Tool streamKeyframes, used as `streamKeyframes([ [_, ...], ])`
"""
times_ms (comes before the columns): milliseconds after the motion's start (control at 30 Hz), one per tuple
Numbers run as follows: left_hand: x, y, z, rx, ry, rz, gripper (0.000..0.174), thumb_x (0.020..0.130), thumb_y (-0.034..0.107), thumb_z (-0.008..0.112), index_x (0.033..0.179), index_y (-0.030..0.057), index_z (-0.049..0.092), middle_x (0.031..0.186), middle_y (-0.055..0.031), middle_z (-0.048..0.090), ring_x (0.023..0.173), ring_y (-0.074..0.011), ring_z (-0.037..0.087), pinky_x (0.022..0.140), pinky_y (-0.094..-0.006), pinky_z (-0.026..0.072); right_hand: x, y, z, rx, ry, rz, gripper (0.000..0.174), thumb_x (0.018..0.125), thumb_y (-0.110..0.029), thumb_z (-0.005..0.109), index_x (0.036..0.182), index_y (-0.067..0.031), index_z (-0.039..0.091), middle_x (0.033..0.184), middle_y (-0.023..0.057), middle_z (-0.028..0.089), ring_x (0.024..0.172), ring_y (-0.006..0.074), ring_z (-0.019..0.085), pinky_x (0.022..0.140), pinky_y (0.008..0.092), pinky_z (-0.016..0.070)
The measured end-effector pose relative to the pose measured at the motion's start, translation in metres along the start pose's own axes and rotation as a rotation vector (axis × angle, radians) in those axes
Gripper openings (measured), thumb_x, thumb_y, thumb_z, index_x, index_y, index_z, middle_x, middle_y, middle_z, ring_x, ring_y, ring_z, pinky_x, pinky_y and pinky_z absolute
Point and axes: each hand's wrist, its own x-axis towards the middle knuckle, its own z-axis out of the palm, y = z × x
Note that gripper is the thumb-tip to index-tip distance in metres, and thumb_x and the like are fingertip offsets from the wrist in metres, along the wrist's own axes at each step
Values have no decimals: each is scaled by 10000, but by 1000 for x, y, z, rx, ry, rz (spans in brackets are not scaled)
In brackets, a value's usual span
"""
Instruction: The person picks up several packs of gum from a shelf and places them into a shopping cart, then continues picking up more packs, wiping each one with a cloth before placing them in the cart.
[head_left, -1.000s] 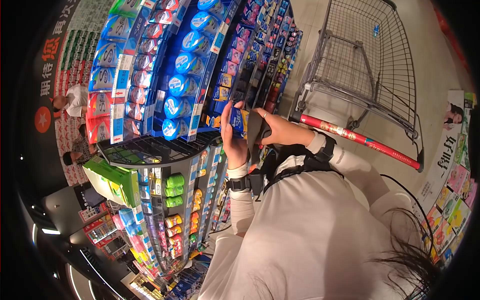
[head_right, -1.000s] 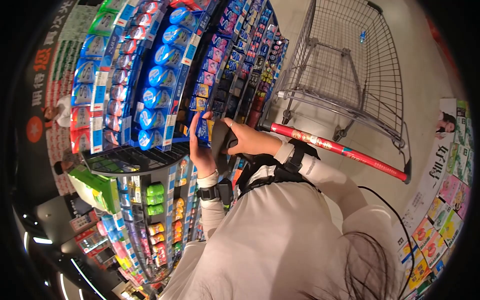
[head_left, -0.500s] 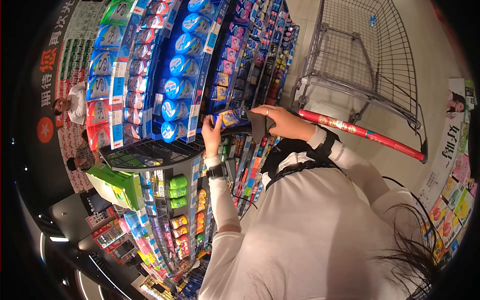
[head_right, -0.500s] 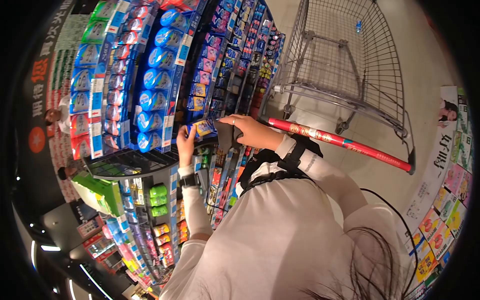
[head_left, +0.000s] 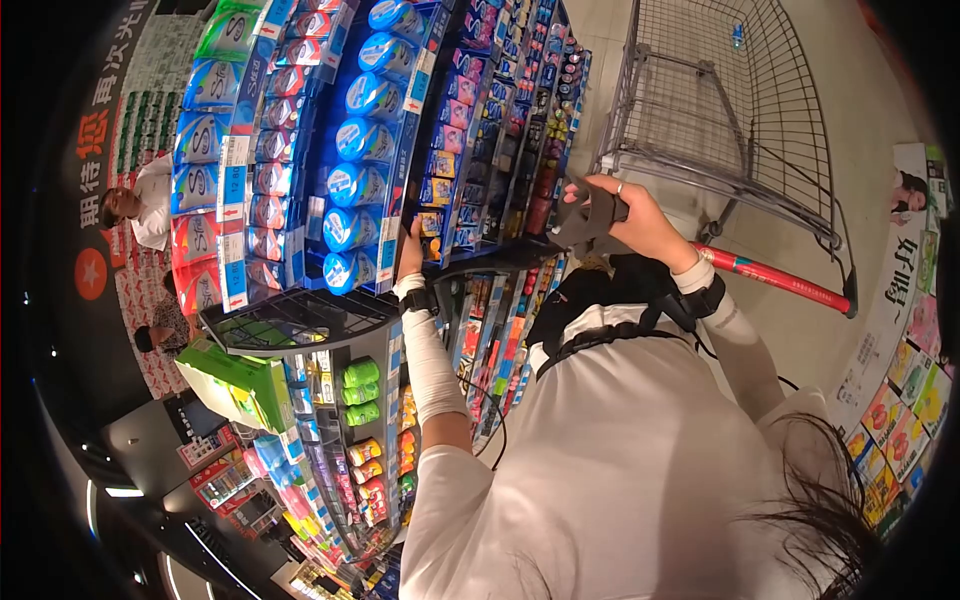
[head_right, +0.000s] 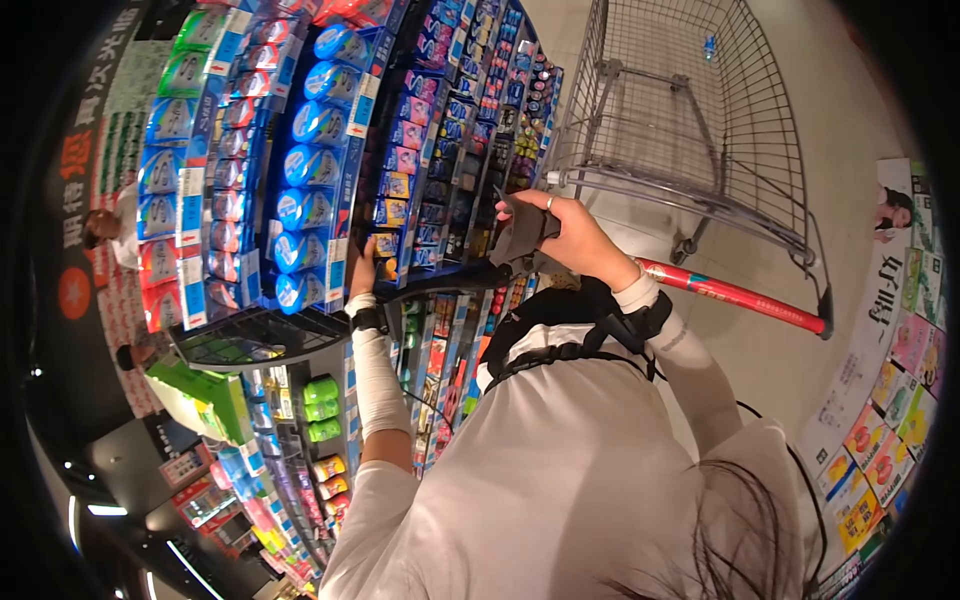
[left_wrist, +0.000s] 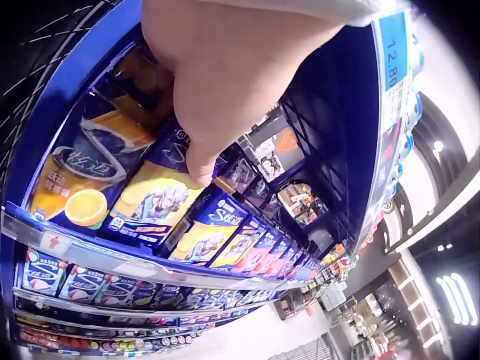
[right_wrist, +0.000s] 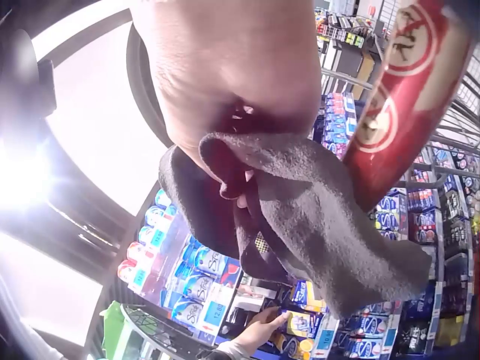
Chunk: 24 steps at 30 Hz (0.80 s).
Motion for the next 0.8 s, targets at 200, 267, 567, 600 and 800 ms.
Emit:
streamKeyframes([
  [200, -11, 31, -8, -193, -61, -156, 586, 852, 241, 612, 1317, -23, 372, 1265, -229, 502, 1155, -341, 491, 963, -372, 371, -6, 12, -2, 79, 64, 69, 430, 785, 108, 570, 1201, 28, 502, 1140, 75, 608, 1056, 158, 586, 930, 290, 459],
  [267, -11, 21, 1, -216, -38, -141, 610, 840, 231, 631, 1328, -13, 359, 1262, -220, 508, 1137, -333, 507, 950, -375, 385, -5, 11, -4, 20, 63, 32, 407, 800, 71, 593, 1195, 23, 508, 1132, 68, 610, 1049, 150, 587, 924, 287, 459],
  [567, -18, 20, -1, -15, 244, 34, 381, 886, 230, 581, 1176, -6, 511, 1102, -179, 613, 980, -345, 588, 823, -384, 456, -1, 5, -8, 130, 52, 123, 386, 814, 42, 585, 1192, 23, 512, 1090, 60, 622, 1034, 136, 581, 932, 286, 439],
  [600, -20, 21, -3, 75, 250, 54, 388, 886, 238, 582, 1179, -5, 509, 1108, -183, 610, 983, -349, 586, 818, -383, 457, -2, 5, -8, 129, 49, 123, 386, 814, 42, 585, 1192, 23, 512, 1090, 60, 622, 1034, 136, 581, 932, 286, 439],
  [800, 4, 74, -26, -135, 59, -188, 498, 855, 305, 615, 1218, -4, 471, 1121, -207, 597, 1007, -378, 567, 853, -407, 434, -1, 9, -9, 134, 35, 139, 452, 769, 114, 527, 1210, 22, 486, 1094, 72, 604, 1043, 129, 557, 936, 281, 430],
])
